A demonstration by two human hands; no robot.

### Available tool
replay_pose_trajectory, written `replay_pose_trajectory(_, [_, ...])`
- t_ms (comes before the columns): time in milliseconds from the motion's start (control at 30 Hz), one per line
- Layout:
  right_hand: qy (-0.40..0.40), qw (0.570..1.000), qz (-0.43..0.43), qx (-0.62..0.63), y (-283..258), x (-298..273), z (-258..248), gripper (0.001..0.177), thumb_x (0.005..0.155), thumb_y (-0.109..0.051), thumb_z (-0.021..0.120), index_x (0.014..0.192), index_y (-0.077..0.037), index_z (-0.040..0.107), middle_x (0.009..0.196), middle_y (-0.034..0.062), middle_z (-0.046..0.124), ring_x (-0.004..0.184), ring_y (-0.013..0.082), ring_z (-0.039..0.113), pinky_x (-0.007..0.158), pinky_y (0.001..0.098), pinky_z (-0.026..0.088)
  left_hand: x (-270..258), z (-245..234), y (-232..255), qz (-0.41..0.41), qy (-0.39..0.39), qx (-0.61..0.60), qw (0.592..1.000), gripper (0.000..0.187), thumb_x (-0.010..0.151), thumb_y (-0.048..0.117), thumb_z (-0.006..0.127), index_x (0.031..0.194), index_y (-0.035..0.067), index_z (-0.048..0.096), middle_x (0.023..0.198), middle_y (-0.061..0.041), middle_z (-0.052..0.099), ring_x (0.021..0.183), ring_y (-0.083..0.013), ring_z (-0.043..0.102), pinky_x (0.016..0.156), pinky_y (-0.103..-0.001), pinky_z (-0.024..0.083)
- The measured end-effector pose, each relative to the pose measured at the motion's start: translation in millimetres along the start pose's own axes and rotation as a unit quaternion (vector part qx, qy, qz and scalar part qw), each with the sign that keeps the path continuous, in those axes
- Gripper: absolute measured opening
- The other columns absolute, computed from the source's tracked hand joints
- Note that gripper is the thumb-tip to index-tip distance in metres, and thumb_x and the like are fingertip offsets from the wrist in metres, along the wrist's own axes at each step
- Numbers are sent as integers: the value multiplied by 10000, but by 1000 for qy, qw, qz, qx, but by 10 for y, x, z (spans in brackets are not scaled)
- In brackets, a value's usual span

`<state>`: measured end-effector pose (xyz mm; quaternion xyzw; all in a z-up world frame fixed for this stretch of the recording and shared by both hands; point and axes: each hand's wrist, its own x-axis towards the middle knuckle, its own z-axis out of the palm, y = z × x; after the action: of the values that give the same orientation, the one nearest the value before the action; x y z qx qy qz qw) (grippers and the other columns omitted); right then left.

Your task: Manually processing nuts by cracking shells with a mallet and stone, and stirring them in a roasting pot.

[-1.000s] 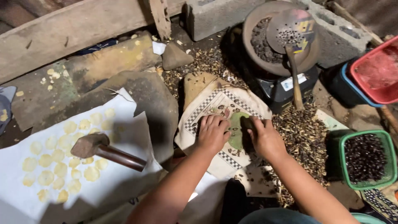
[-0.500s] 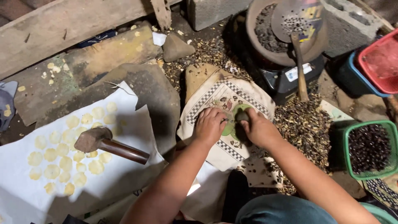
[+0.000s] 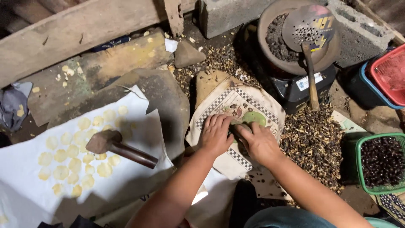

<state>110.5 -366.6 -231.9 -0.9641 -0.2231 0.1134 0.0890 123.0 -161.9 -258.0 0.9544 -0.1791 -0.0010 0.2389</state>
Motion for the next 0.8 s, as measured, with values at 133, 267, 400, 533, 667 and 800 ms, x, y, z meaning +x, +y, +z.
replay_pose_trajectory(133, [-19,984,137,116,-59,60,-380,501,1006,-366,533,1467,-200,431,1156,261,565,996,547,676,871,592,564,-26,361,-248,35,48,-9,998,561,810,279,709,1341,158,577,1233,-85,576,1275,-297,538,1110,-475,396])
replay_pose_trajectory(267, [-100,941,241,214,229,143,-186,511,1005,-445,514,1455,-237,393,1199,319,629,1134,544,639,994,609,505,22,328,-174,64,54,-24,996,353,861,204,690,1212,197,655,1146,-45,587,1207,-266,557,1079,-440,420])
replay_pose_trajectory(400, [-151,969,184,58,-8,165,-380,462,988,-455,531,1397,-263,434,1285,240,609,1096,464,700,952,542,569,44,395,-219,59,11,0,998,251,891,220,689,1139,206,649,1101,-29,592,1173,-248,563,1067,-427,420])
replay_pose_trajectory(533, [-108,988,101,-40,2,-10,-228,516,968,-452,520,1444,-296,399,1227,188,586,1032,464,710,953,548,545,99,223,-149,36,-5,-20,999,188,874,240,724,1039,185,652,1080,-42,578,1122,-275,564,974,-432,470])
replay_pose_trajectory(667, [-89,980,175,-9,153,-125,-334,517,980,-439,532,1452,-277,400,1202,184,615,947,449,742,877,539,585,155,495,-196,34,35,-8,999,154,872,265,723,972,179,643,1063,-49,602,1115,-269,583,1031,-444,436])
replay_pose_trajectory(800, [-33,974,222,28,240,-156,-210,528,995,-425,517,1476,-242,398,1141,194,596,903,496,729,823,560,599,363,648,72,43,71,-59,995,121,916,340,697,939,222,708,1046,11,639,1112,-227,595,1084,-452,401])
